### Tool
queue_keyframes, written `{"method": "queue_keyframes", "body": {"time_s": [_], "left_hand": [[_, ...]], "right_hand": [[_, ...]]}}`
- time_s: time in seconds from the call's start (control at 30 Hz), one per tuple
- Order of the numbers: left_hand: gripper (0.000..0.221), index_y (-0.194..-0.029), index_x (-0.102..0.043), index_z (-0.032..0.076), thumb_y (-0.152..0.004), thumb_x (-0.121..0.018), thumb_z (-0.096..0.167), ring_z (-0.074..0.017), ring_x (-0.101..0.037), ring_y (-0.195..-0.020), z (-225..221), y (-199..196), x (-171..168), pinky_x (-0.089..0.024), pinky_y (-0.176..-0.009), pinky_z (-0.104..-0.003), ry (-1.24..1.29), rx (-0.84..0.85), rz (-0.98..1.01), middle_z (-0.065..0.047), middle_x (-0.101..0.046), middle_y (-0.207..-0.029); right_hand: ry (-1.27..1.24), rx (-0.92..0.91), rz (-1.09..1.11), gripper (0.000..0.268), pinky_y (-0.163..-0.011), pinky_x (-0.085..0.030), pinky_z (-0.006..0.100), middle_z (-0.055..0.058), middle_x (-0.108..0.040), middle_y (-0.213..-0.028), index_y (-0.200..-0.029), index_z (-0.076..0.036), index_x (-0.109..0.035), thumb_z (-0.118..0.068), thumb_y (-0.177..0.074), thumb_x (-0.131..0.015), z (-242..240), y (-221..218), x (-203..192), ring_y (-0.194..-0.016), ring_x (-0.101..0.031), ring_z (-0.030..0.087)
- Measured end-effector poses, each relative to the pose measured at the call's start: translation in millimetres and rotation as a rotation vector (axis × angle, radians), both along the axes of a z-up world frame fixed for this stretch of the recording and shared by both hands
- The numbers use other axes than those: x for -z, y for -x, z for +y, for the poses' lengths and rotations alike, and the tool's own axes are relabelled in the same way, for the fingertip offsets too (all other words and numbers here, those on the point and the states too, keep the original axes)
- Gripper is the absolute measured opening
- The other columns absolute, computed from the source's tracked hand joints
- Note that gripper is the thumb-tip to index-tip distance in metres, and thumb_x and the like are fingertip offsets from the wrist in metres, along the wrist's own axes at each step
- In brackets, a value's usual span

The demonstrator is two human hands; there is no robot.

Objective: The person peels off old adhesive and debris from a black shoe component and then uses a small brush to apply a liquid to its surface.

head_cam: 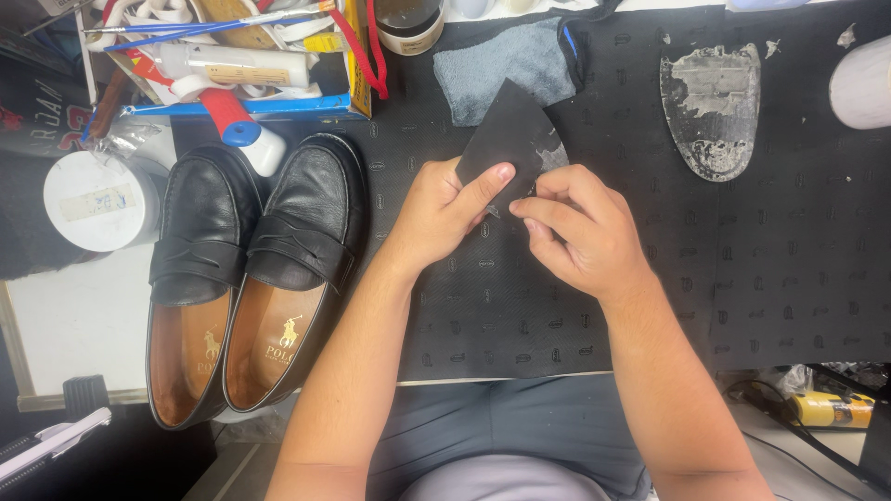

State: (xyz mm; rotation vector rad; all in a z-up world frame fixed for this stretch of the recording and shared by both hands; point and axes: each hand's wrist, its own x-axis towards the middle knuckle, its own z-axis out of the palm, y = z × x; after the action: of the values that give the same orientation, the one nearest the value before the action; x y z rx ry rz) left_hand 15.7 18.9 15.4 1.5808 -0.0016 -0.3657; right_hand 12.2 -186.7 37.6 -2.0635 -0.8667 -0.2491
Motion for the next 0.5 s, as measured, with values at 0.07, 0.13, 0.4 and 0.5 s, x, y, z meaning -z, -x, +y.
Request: {"method": "queue_keyframes", "body": {"time_s": [0.07,0.13,0.4,0.5], "left_hand": [[0.046,-0.079,-0.067,0.006,-0.101,-0.062,0.046,-0.0042,-0.051,-0.051,-1.1,-0.3,0.5,-0.039,-0.047,-0.024,0.004,-0.011,0.026,0.004,-0.053,-0.055],[0.046,-0.079,-0.067,0.006,-0.101,-0.062,0.045,-0.0042,-0.050,-0.051,-1.3,-0.4,0.5,-0.039,-0.047,-0.024,0.015,-0.017,0.039,0.004,-0.053,-0.055],[0.046,-0.081,-0.068,0.006,-0.102,-0.061,0.046,-0.0037,-0.052,-0.052,-0.9,-1.0,-1.9,-0.041,-0.049,-0.023,-0.034,0.020,-0.022,0.004,-0.054,-0.056],[0.045,-0.083,-0.069,0.006,-0.101,-0.061,0.047,-0.0039,-0.052,-0.052,-0.4,-0.7,-3.1,-0.040,-0.049,-0.024,-0.004,0.015,0.009,0.004,-0.055,-0.056]], "right_hand": [[0.006,0.010,0.022,0.026,-0.066,-0.048,0.031,0.007,-0.057,-0.098,-0.104,-0.003,-0.072,0.007,-0.080,-0.075,0.8,0.8,0.7,-0.076,-0.061,0.016],[0.002,0.015,0.039,0.024,-0.065,-0.048,0.032,0.007,-0.057,-0.099,-0.104,-0.003,-0.072,0.006,-0.082,-0.075,1.3,1.4,1.2,-0.076,-0.061,0.017],[-0.073,0.016,0.114,0.020,-0.077,-0.050,0.031,0.009,-0.055,-0.107,-0.108,-0.002,-0.070,0.005,-0.089,-0.072,-1.9,0.7,6.8,-0.089,-0.060,0.020],[-0.185,-0.022,0.205,0.020,-0.079,-0.052,0.028,0.012,-0.050,-0.112,-0.109,-0.004,-0.070,0.006,-0.091,-0.070,-3.7,2.0,8.7,-0.089,-0.060,0.017]]}}
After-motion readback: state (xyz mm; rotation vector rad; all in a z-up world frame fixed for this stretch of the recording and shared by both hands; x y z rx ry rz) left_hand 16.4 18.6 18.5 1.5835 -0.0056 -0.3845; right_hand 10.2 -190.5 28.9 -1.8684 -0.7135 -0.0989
